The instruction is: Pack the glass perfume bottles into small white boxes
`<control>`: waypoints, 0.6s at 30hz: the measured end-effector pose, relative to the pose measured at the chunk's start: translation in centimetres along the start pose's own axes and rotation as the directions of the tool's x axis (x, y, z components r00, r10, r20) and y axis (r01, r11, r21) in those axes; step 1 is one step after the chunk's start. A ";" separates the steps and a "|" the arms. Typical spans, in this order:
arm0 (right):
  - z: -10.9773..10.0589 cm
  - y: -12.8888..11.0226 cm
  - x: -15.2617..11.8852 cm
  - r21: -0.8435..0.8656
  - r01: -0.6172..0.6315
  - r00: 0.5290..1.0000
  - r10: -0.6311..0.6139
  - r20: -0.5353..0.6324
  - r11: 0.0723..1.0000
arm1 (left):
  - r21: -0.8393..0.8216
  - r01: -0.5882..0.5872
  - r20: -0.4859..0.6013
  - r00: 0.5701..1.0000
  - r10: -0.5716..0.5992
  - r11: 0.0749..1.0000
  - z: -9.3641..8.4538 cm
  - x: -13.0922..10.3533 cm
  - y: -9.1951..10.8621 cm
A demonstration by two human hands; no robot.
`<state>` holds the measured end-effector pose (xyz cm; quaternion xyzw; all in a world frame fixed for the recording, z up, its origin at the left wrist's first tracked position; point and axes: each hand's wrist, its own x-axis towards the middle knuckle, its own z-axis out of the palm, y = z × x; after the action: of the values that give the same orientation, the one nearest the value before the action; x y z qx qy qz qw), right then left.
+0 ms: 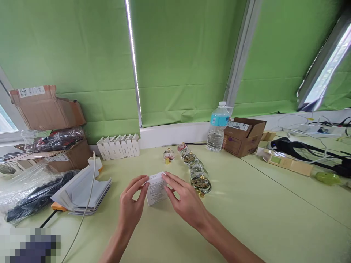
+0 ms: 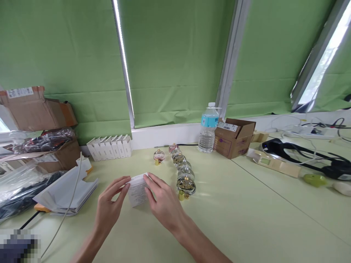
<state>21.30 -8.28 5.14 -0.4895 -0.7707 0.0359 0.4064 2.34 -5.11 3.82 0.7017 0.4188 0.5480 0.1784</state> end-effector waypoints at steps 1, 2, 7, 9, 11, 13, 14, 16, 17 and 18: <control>0.0 0.0 0.0 -0.006 0.003 1.000 -0.003 0.001 1.000 | 0.003 -0.008 0.001 1.000 0.008 1.000 0.0 0.0 0.0; 0.0 0.1 0.1 -0.012 0.007 1.000 -0.007 0.001 1.000 | 0.011 -0.022 0.004 1.000 0.022 1.000 -0.1 0.1 -0.1; -0.2 0.2 0.1 -0.023 0.014 1.000 -0.014 0.008 1.000 | 0.090 -0.112 0.024 0.994 0.110 0.990 -0.3 -0.1 -0.6; -0.3 0.1 0.1 -0.030 0.008 1.000 -0.007 0.030 1.000 | 0.123 -0.114 0.034 0.993 0.111 0.986 -0.4 -0.2 -0.7; -0.3 0.2 0.1 -0.047 0.001 0.998 0.001 0.056 0.999 | 0.173 -0.121 0.075 0.991 0.110 0.977 -0.6 -0.3 -0.5; -0.2 0.2 0.0 -0.059 -0.005 0.997 0.009 0.073 0.998 | 0.249 -0.158 0.132 0.983 0.128 0.955 -1.2 -0.1 -0.1; -0.2 0.3 0.0 -0.060 -0.009 0.997 0.014 0.075 0.998 | 0.293 -0.180 0.148 0.979 0.142 0.939 -1.8 0.0 0.3; -0.1 0.4 0.0 -0.061 -0.013 0.997 0.018 0.080 0.998 | 0.381 -0.200 0.125 0.979 0.164 0.903 -3.3 0.4 1.0; -0.1 0.5 0.0 -0.061 -0.015 0.996 0.020 0.081 0.998 | 0.432 -0.191 0.090 0.982 0.169 0.881 -4.3 0.4 1.3; 0.0 0.5 -0.1 -0.061 -0.019 0.996 0.024 0.082 0.998 | 0.485 -0.165 0.039 0.985 0.167 0.859 -5.6 0.4 1.5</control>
<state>21.70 -8.09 4.89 -0.5077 -0.7823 0.0374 0.3589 -2.18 -6.88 7.02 0.7561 0.4816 0.4400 -0.0526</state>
